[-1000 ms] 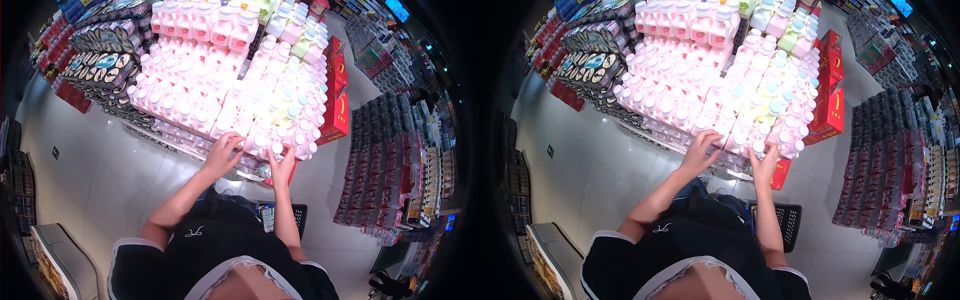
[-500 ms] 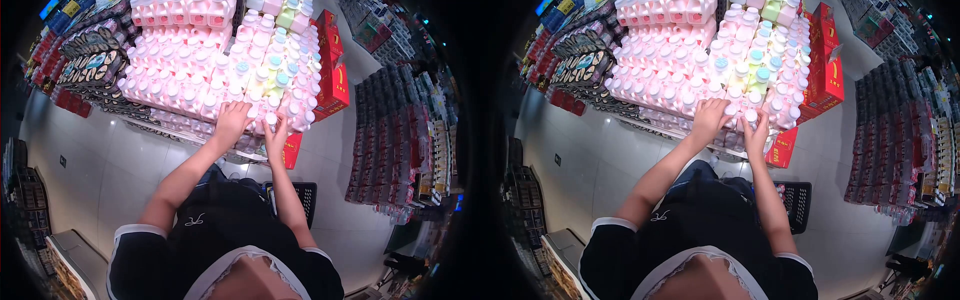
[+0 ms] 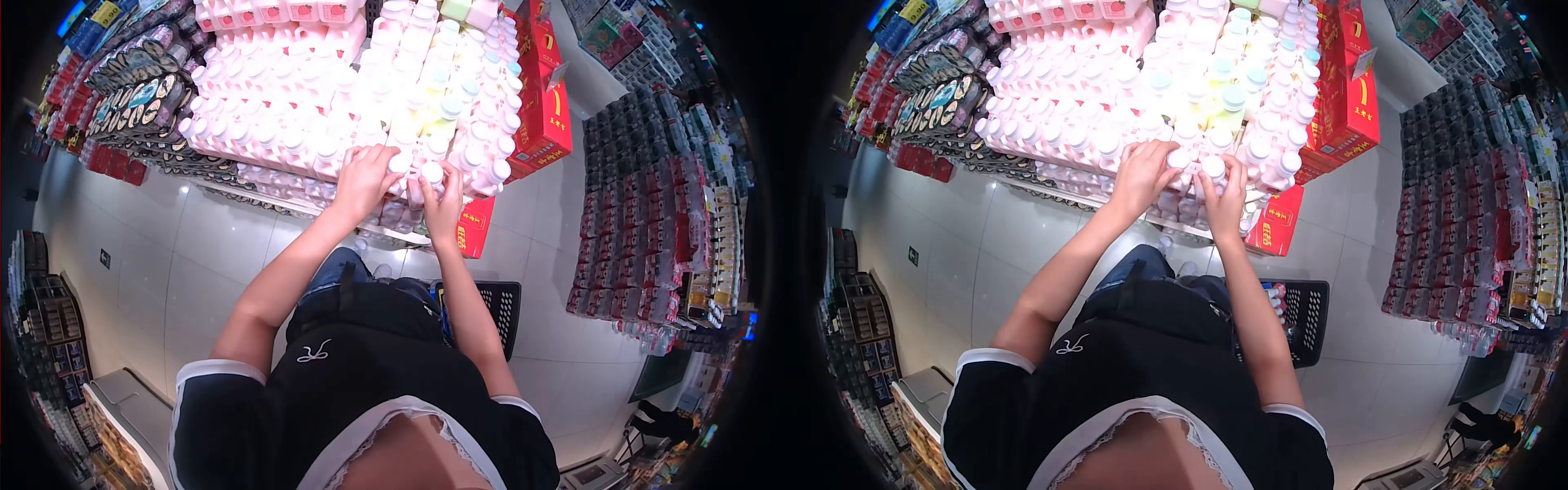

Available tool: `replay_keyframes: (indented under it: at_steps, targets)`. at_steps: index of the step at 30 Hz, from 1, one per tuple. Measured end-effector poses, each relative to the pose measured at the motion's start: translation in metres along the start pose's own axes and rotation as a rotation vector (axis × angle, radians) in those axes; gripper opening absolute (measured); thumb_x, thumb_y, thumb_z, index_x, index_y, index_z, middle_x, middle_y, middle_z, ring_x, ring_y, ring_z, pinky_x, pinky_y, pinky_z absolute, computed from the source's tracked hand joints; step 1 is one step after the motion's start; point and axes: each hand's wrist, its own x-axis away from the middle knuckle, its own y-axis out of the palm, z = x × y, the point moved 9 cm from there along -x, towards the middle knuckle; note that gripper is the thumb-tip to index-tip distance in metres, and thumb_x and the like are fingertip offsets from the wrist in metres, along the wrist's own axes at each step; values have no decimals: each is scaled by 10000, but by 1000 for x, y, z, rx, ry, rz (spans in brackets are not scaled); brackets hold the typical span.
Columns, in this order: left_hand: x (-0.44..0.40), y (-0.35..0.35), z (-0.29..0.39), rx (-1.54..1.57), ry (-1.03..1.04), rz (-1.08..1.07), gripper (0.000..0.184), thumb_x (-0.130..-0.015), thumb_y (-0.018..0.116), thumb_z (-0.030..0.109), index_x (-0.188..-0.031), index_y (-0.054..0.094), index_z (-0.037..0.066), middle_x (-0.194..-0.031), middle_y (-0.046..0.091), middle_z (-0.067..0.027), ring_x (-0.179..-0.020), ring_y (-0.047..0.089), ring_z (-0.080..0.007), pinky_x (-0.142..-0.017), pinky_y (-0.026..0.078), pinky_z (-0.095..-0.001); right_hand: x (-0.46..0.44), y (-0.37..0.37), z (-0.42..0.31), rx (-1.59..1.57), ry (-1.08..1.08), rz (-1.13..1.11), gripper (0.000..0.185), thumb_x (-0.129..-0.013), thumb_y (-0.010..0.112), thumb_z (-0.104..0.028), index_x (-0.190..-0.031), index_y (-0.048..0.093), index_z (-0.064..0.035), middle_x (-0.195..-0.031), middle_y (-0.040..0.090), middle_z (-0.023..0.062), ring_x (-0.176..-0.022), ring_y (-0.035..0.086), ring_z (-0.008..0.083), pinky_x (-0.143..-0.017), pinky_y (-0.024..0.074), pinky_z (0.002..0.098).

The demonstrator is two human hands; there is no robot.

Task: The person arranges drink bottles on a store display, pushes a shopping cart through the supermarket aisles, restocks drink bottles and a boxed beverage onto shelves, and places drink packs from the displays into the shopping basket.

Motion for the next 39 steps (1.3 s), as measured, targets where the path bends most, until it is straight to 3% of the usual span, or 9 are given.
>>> replay_keyframes:
  at_steps: [4,6,9,11,19,28,31,36,39]
  targets:
    - [0,-2,0,6,-12,40,372,-708,686,202,-1033,552,80,-899,567,-56,-893,536,-224,-831,343,-364,11,9,9,-84,16,133,423,-752,686,-135,-1072,454,17,-1055,478,147,-979,477,261,-865,381,359]
    - [0,-3,0,7,-30,37,372,-705,690,198,-1029,552,78,-899,567,-55,-893,536,-222,-832,342,-363,18,10,23,-169,131,239,427,-750,682,-143,-1057,437,25,-1038,459,146,-975,456,268,-877,360,365]
    - [-1,-2,-1,8,-49,18,381,-702,693,188,-1039,555,78,-897,563,-53,-897,535,-218,-840,339,-362,20,11,20,-136,69,332,425,-749,682,-144,-1047,432,27,-1008,452,143,-964,448,267,-882,348,361]
    - [-1,0,-4,10,-53,2,390,-702,693,180,-1054,557,81,-895,561,-52,-901,534,-216,-846,338,-362,19,13,22,-151,95,319,427,-753,673,-133,-1057,422,31,-1032,441,153,-994,431,274,-893,336,369]
    - [2,6,-8,64,-66,-64,424,-716,677,140,-1123,559,118,-893,521,-42,-901,512,-204,-902,303,-376,11,14,15,-147,91,147,408,-847,586,-293,-1145,479,-36,-1118,378,151,-1053,410,281,-935,316,374]
    - [6,13,-10,113,-104,-22,405,-726,667,132,-1116,554,122,-893,504,-41,-881,494,-213,-902,287,-379,16,16,14,-172,159,271,373,-822,615,-198,-1122,482,-22,-1095,382,151,-1028,419,277,-895,346,368]
    - [7,10,-8,77,-69,28,425,-725,671,150,-1130,544,124,-896,500,-38,-889,488,-208,-902,287,-377,15,17,14,-90,80,279,376,-827,610,-206,-1125,480,-17,-1099,384,155,-1028,419,281,-897,341,377]
    - [5,-2,-8,211,-63,-2,502,-734,654,135,-1203,491,59,-1140,509,-117,-1073,468,-288,-944,314,-392,10,11,8,2,88,90,460,-849,570,-259,-1197,415,-2,-1150,399,179,-1117,400,305,-966,300,400]
    - [3,-39,-15,329,-59,81,526,-742,640,102,-1236,466,46,-1163,494,-136,-1096,457,-307,-944,347,-384,-10,-11,-15,91,6,101,414,-848,563,-214,-1174,441,11,-1147,439,170,-1107,420,292,-965,310,390]
